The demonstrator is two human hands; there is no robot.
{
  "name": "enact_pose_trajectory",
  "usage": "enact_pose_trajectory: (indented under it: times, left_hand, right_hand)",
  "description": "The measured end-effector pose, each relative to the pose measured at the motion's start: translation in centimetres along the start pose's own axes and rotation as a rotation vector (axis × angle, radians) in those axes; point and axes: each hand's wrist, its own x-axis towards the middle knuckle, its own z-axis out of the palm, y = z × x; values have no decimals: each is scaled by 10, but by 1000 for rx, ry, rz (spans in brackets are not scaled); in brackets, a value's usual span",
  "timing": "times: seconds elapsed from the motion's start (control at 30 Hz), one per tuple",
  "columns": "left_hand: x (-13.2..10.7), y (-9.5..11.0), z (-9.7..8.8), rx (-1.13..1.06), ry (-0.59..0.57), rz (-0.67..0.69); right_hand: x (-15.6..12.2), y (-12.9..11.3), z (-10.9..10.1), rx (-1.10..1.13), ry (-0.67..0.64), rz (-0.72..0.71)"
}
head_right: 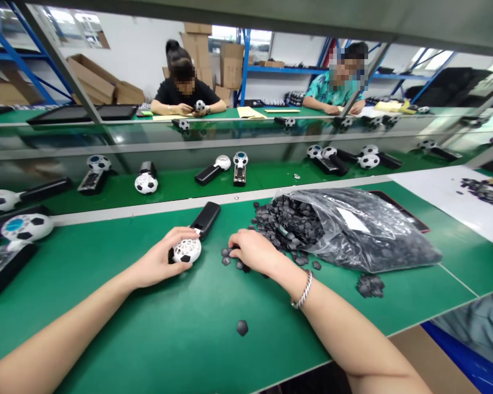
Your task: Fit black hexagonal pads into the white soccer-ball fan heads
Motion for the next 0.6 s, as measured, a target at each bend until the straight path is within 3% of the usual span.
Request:
enact_pose_trajectory:
  times: [0.13,0.2,0.43,0.5,0.6]
  left_hand:
    - [0,-1,0,38,105,-76]
    - [-1,-2,1,38,100,-70]
    - [-2,-8,-5,-33,-5,4]
    - [-2,-7,-5,-41,-34,19]
    - [-2,-4,-5,-58,-68,43]
  right_hand:
    - [1,0,1,98,110,-49]
    - [-1,-4,1,208,142,-85]
    - [-5,-18,7,748,19,-64]
    - [-3,-17,11,698,76,-174]
    - [0,-15,13,437,303,-357]
